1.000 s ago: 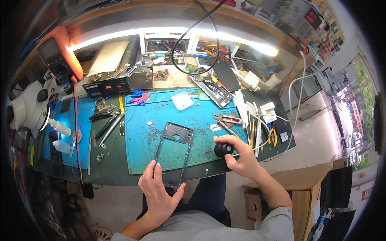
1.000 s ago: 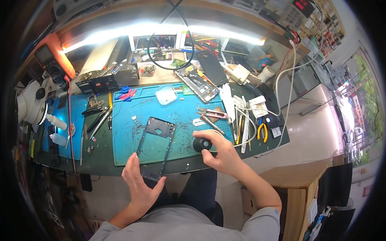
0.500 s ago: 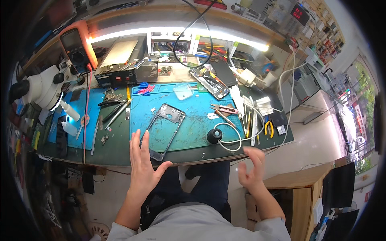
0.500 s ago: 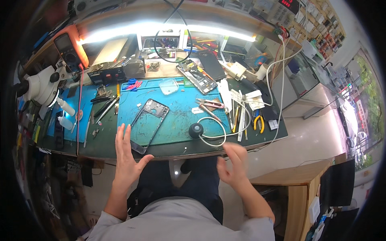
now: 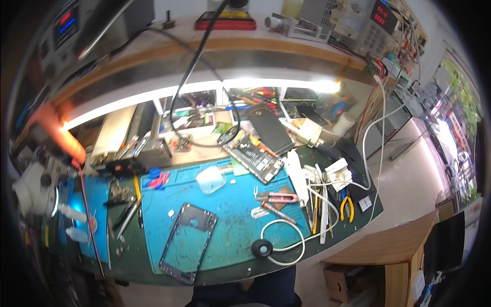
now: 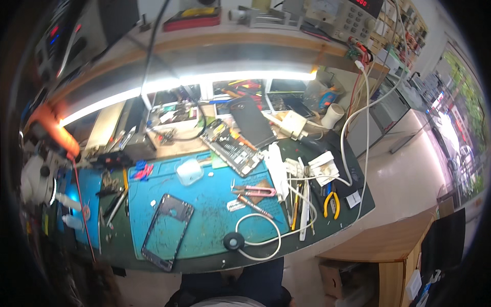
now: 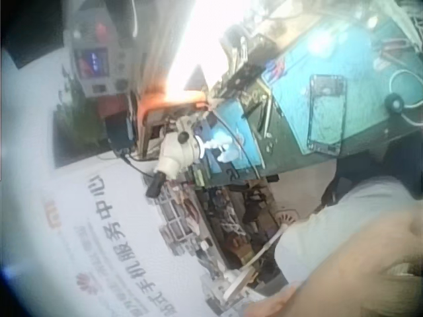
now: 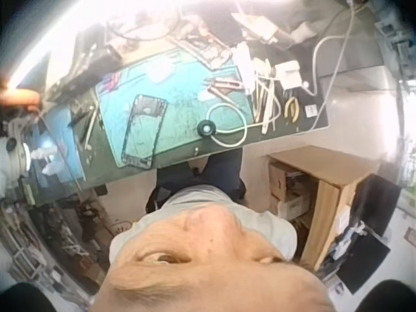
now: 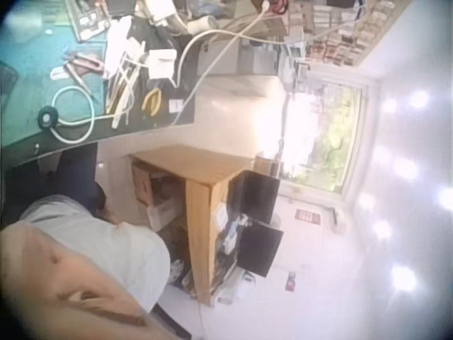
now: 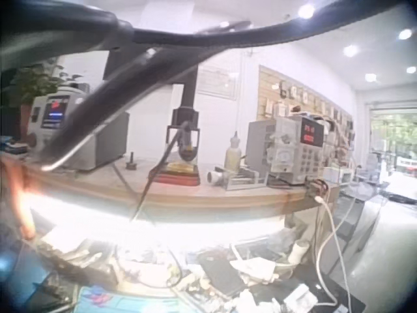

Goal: The person cleans a smartphone frame with a brush and tweezers, then uses a heat gun to warm the frame. They retrieve a cable and a tube of adhesive, apply the adhesive to the frame edges, and continue cleaning and inspecting the frame with tweezers and a brush.

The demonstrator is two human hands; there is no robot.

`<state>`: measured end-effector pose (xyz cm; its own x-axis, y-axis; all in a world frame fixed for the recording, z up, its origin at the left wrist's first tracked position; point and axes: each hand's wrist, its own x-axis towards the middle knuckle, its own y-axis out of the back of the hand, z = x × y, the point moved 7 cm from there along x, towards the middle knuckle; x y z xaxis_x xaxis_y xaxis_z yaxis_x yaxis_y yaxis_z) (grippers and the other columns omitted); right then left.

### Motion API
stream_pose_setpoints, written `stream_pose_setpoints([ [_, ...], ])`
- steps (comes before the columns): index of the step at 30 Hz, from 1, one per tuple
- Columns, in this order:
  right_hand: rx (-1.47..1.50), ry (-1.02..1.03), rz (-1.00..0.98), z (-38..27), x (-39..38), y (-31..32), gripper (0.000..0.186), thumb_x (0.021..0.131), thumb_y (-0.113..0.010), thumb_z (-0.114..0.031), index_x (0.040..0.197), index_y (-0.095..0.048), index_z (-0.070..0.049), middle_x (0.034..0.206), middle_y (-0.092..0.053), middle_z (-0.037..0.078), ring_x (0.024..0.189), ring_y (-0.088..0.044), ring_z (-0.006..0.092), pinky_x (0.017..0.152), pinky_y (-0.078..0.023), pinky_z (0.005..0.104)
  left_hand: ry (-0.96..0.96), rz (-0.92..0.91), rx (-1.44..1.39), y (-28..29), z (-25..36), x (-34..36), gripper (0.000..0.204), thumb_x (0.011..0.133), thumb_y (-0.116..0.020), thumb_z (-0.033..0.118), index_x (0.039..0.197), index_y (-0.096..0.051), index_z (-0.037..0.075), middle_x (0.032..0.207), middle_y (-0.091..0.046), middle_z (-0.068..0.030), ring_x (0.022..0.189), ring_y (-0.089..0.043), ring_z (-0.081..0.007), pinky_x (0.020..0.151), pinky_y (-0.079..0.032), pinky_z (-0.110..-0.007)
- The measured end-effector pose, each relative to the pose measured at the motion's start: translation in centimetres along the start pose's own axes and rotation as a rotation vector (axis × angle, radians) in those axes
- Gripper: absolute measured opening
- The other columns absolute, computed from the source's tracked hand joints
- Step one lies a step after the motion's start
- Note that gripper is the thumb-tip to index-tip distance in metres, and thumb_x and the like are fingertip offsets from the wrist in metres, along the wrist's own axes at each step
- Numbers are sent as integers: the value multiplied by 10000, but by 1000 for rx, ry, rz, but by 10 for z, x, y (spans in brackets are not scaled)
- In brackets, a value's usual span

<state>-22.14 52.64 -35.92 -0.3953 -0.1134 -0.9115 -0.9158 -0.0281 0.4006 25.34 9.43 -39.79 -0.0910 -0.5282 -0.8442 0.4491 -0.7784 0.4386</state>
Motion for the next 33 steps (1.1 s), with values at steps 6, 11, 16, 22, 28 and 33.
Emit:
stream_pose_setpoints([
  [6,60,122,29,-78,11,27,618,874,-734,-258,1389,-482,-28,1314,-610,268,1234,-591,447,1033,-497,513,105,-59,-25,-15,6,27,689,895,-766,417,1366,-564,-45,1338,-598,-263,1281,-565,-384,1071,-453,-475],
  [11,-96,378,58,-106,61,24,454,895,-690,-213,1301,-581,-42,1236,-681,238,1166,-650,441,968,-548,513,-51,-5,-62,-16,-26,72,689,874,-779,499,1283,-659,-41,1197,-719,-263,1158,-688,-376,993,-521,-483],
  [16,-834,442,152,-183,31,67,224,923,-649,-146,1109,-710,-38,1123,-740,220,1075,-705,412,900,-578,504,-531,447,-138,81,80,-18,283,1010,-631,205,1204,-683,5,984,-718,-206,891,-706,-367,795,-555,-456],
  [22,250,1204,320,-346,-283,204,205,984,-662,-83,1168,-731,-29,991,-754,150,824,-741,229,718,-580,317,-1300,1188,-2,152,272,-275,303,1015,-638,124,1283,-592,-8,1190,-658,-147,1110,-608,-346,1000,-470,-436],
  [28,80,1560,736,-374,-374,235,211,970,-657,-4,1160,-736,-47,937,-753,79,812,-730,175,653,-546,274,-1167,1228,134,150,382,-286,889,922,-752,468,1566,-365,-6,1516,-481,-217,1442,-411,-409,1216,-266,-556],
  [33,133,1563,779,-371,-360,263,227,961,-661,8,1166,-739,-51,908,-755,86,761,-728,170,626,-546,276,-1114,1136,196,139,400,-263,925,880,-797,423,1576,-352,8,1520,-466,-220,1461,-396,-381,1243,-210,-561],
])
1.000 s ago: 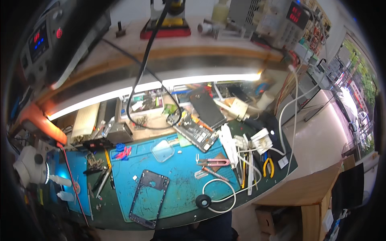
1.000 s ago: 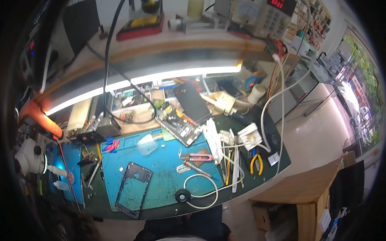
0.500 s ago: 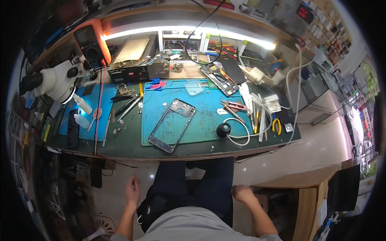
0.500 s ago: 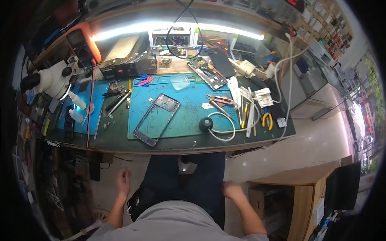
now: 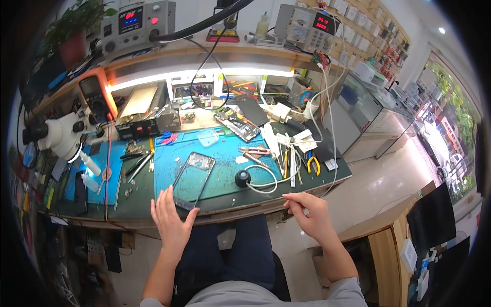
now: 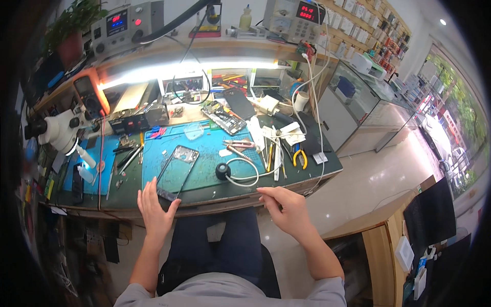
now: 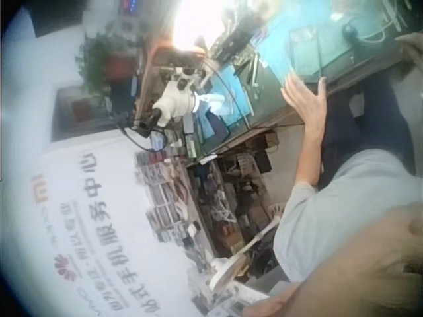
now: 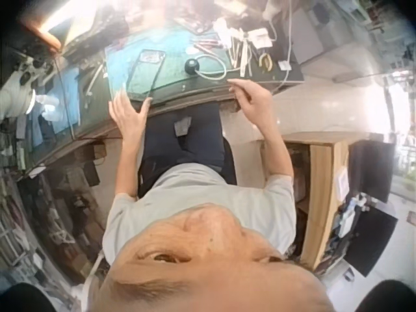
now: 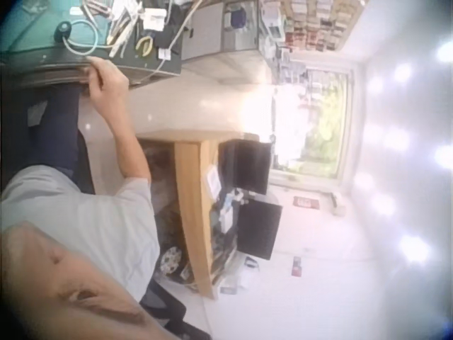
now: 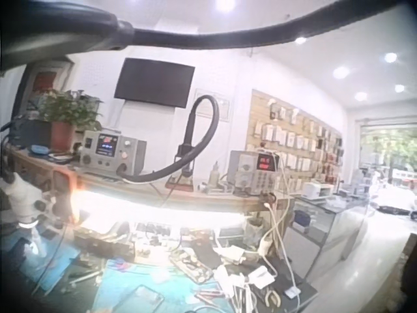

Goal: The person cleans a smartphone frame with a brush and tweezers, then uses a heat gun to warm the frame. They retrieve a cable and a tube of adhesive, apply the adhesive to the frame edges, and continue cleaning and inspecting the frame with tweezers and a brush.

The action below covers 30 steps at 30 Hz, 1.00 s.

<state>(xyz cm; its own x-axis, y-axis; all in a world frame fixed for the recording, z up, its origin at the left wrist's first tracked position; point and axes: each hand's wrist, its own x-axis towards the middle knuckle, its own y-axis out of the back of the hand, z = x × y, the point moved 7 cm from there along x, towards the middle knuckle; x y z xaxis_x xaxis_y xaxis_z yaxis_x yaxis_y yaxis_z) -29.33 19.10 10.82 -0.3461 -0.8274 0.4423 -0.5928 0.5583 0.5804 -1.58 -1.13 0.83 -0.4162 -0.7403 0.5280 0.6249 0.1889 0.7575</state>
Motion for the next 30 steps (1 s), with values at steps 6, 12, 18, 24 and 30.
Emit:
stream_pose_setpoints([
  [6,-39,-31,98,32,29,13,221,962,-656,19,1161,-738,-34,900,-754,96,741,-725,167,632,-558,281,-113,48,-265,10,14,8,909,781,-744,-65,1579,-320,29,1598,-258,-223,1358,-474,-396,1159,-377,-489],
  [12,-396,259,354,20,137,45,410,915,-711,-51,1306,-632,39,1254,-695,201,1149,-666,362,999,-514,432,-227,17,-420,2,-11,23,727,810,-624,-160,1490,-424,1,1565,-260,-229,1192,-556,-309,966,-539,-402],
  [18,-828,284,709,54,326,102,567,1021,-578,-280,1399,-484,132,1418,-554,318,1299,-545,466,1113,-404,538,-308,117,-429,-4,-5,22,550,902,-508,-188,1427,-460,-30,1488,-387,-258,1148,-652,-318,880,-610,-376],
  [24,-927,192,688,94,375,117,539,970,-484,-246,1352,-528,131,1326,-614,309,1234,-583,448,1074,-420,522,-309,193,-433,-5,-8,19,577,915,-494,-178,1464,-415,-19,1503,-376,-285,1115,-672,-335,842,-622,-383],
  [30,-724,6,644,89,370,133,575,961,-450,-247,1401,-517,117,1369,-601,315,1257,-564,471,1143,-371,508,-326,171,-448,-8,-5,17,608,924,-479,-174,1499,-366,-10,1533,-350,-295,1116,-678,-356,865,-624,-387],
])
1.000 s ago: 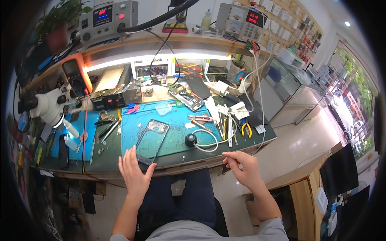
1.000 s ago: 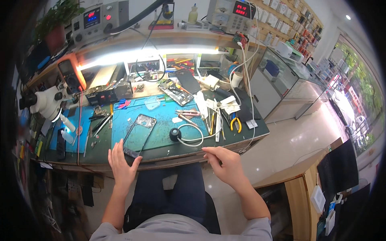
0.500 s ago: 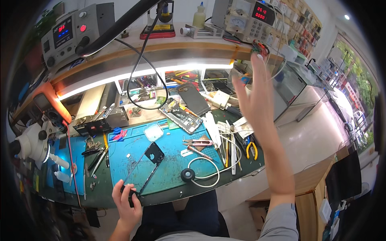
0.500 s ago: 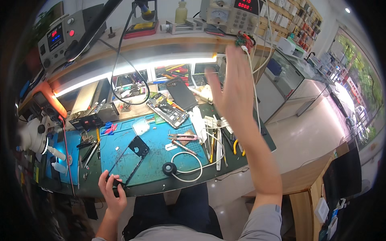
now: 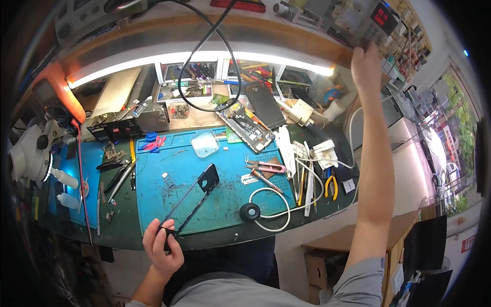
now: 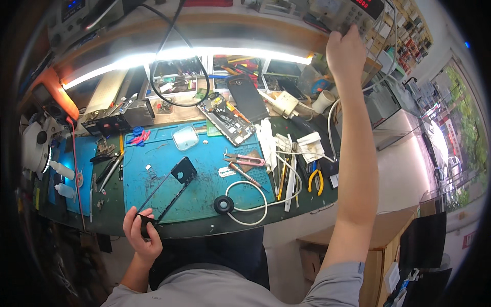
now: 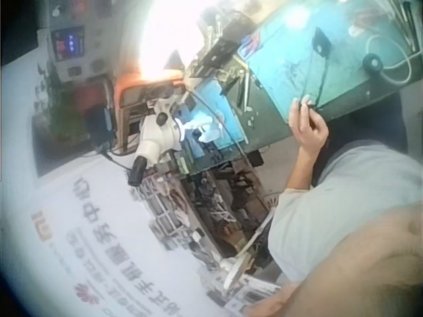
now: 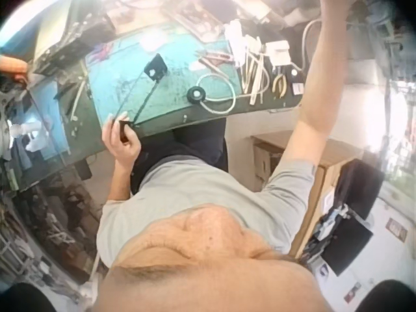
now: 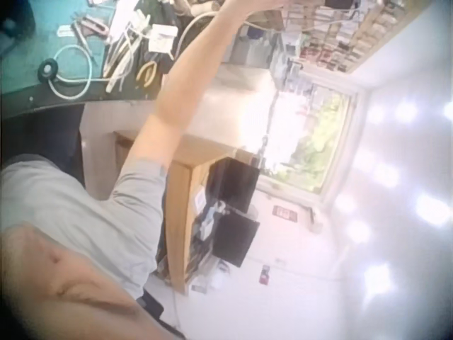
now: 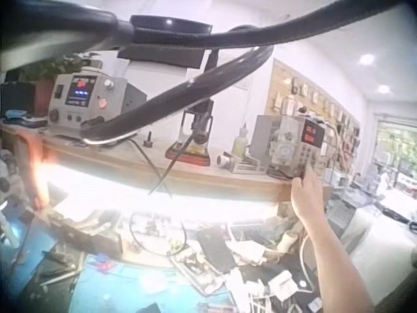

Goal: The person cleans a smartphone frame with a brush and tweezers, then uses a heat gun to warm the frame. They retrieve a cable and a tube of adhesive, apply the adhesive to the frame edges, and continue cleaning and inspecting the frame with tweezers and a brush.

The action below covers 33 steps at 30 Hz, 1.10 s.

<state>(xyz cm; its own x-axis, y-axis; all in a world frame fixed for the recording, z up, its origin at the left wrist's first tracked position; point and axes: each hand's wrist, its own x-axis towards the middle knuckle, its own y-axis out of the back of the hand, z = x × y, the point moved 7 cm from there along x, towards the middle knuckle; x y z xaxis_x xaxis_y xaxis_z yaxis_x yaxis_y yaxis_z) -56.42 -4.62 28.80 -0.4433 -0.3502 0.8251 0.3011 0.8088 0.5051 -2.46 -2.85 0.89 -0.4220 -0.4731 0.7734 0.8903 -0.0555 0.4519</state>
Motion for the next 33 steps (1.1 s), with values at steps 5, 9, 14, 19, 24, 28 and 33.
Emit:
stream_pose_setpoints([
  [5,170,246,153,-36,-53,46,466,1009,-461,-184,1385,-562,71,1307,-650,253,1190,-625,384,1051,-467,436,84,1,-96,3,-7,-8,654,944,-456,-164,1548,-268,0,1591,-284,-314,1157,-678,-381,920,-617,-401],
  [9,449,218,-270,-72,-149,72,252,1027,-546,-91,1226,-667,6,1062,-730,128,946,-700,230,873,-533,300,150,-1,-110,10,-9,-3,641,930,-489,-161,1526,-305,-16,1477,-429,-330,1093,-713,-376,879,-638,-404],
  [14,483,425,-645,-95,-262,85,340,874,-772,-52,1211,-734,-62,1008,-768,102,810,-746,255,686,-585,351,315,-25,-227,9,-22,-5,658,962,-493,-131,1569,-270,-15,1422,-511,-296,1067,-710,-276,878,-600,-364],
  [19,473,324,-444,-89,-227,83,248,909,-739,-32,1157,-729,-40,1017,-768,120,799,-739,235,696,-580,331,642,-122,-397,15,-30,10,578,984,-552,-88,1536,-391,-28,1314,-636,-183,996,-697,-183,849,-569,-293],
  [24,468,200,-192,-87,-119,65,212,996,-662,-114,1163,-744,-13,1058,-779,115,854,-740,180,757,-565,283,674,-200,-208,25,-29,20,557,906,-714,-23,1431,-530,-19,1135,-693,-136,838,-661,-164,742,-545,-285],
  [28,501,122,-83,-68,-36,51,242,1003,-652,-166,1168,-748,-17,987,-794,105,869,-755,172,778,-560,284,600,-219,-92,23,-23,33,494,866,-745,-16,1338,-597,-26,1018,-629,-134,737,-597,-216,670,-517,-331],
  [33,392,185,-46,-86,26,56,256,1000,-648,-189,1182,-752,-43,928,-798,96,883,-769,175,804,-560,291,542,-137,-54,33,-31,34,371,866,-733,-44,1227,-660,-11,1090,-628,-125,679,-561,-157,578,-469,-282],
])
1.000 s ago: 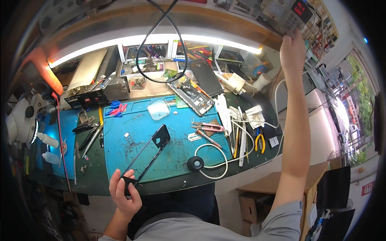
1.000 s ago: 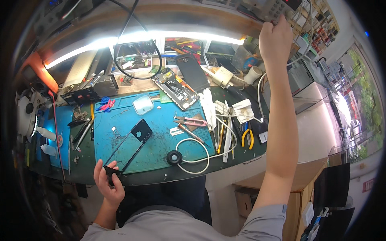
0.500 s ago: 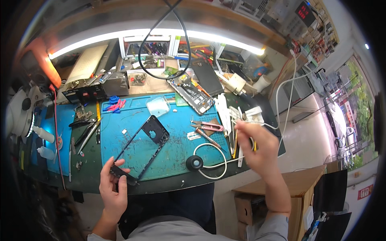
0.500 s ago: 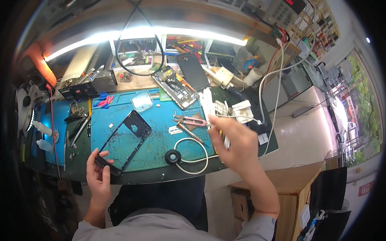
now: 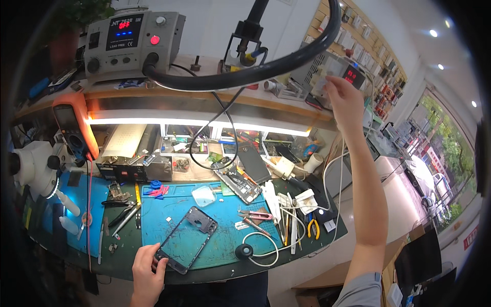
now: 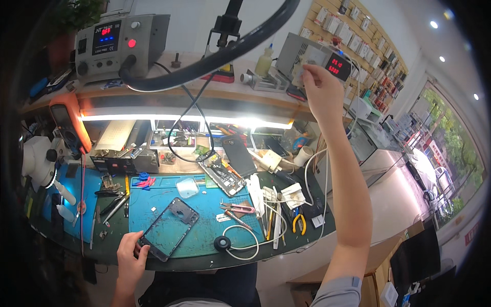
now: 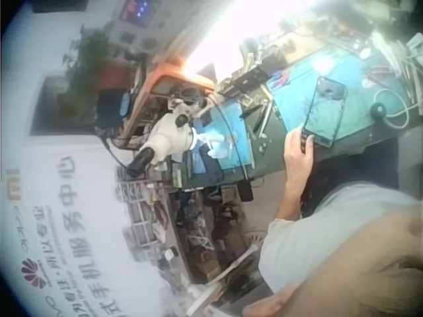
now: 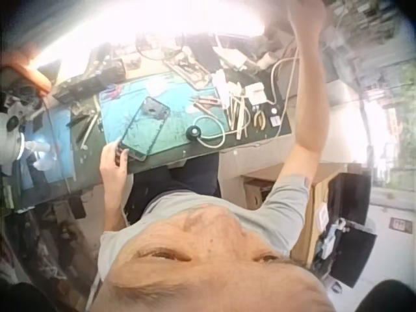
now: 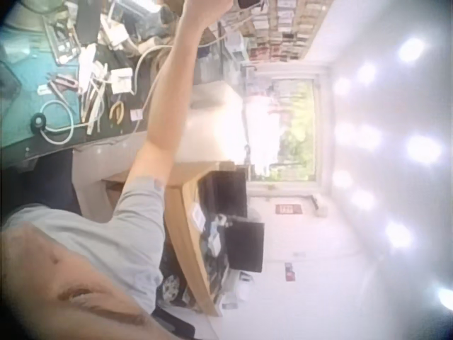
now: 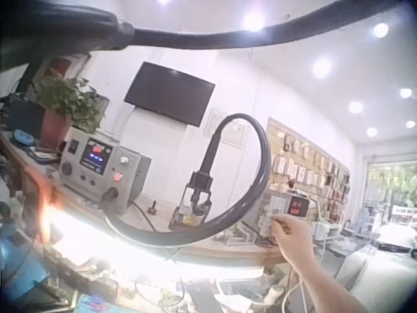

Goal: The person cleans a smartphone frame with a brush and tweezers, then uses a heat gun to warm the frame. They retrieve a cable and a tube of adhesive, apply the adhesive to the frame edges, and continue cleaning and inspecting the frame with tweezers and a brush.

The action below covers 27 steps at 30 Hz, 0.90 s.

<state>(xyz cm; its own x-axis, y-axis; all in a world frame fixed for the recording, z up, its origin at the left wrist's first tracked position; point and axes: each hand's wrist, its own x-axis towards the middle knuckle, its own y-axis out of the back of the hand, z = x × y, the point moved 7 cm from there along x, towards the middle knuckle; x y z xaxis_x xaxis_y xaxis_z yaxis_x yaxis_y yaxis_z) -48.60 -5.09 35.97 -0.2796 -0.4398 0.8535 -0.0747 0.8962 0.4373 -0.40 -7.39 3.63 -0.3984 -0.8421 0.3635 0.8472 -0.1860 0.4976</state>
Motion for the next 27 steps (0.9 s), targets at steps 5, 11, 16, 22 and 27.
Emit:
stream_pose_setpoints([
  [5,46,48,21,-19,9,-6,279,1024,-634,-255,1177,-757,-57,929,-794,83,874,-773,165,793,-562,279,-43,74,-2,3,-4,3,331,879,-752,-32,1200,-675,-6,1120,-642,-136,631,-569,-159,543,-480,-286],
  [11,-70,101,-52,-61,-25,-33,243,1037,-641,-252,1105,-757,-50,783,-725,66,677,-691,181,640,-515,296,-159,235,-16,15,-2,-2,191,922,-709,-50,1104,-712,8,898,-678,-109,670,-625,-196,563,-494,-303],
  [16,-265,937,-159,-80,-122,-68,226,964,-686,-116,756,-608,-72,626,-531,57,548,-540,270,522,-428,361,-25,118,-113,18,-15,-18,120,1006,-668,73,1093,-727,16,701,-646,-67,586,-647,-190,549,-501,-292],
  [22,-659,800,-540,38,-186,-126,120,949,-685,-191,931,-660,-75,827,-620,69,766,-651,245,660,-541,360,-345,180,-109,22,-13,-31,454,1135,-426,359,1044,-712,19,516,-481,56,411,-490,-136,444,-398,-299],
  [27,-948,270,-342,159,-147,-138,376,971,-666,-304,1247,-674,-48,1180,-691,165,1112,-653,359,901,-571,465,-308,209,58,22,-24,-47,609,1141,-228,508,1132,-625,48,478,-381,36,483,-406,-147,580,-406,-331],
])
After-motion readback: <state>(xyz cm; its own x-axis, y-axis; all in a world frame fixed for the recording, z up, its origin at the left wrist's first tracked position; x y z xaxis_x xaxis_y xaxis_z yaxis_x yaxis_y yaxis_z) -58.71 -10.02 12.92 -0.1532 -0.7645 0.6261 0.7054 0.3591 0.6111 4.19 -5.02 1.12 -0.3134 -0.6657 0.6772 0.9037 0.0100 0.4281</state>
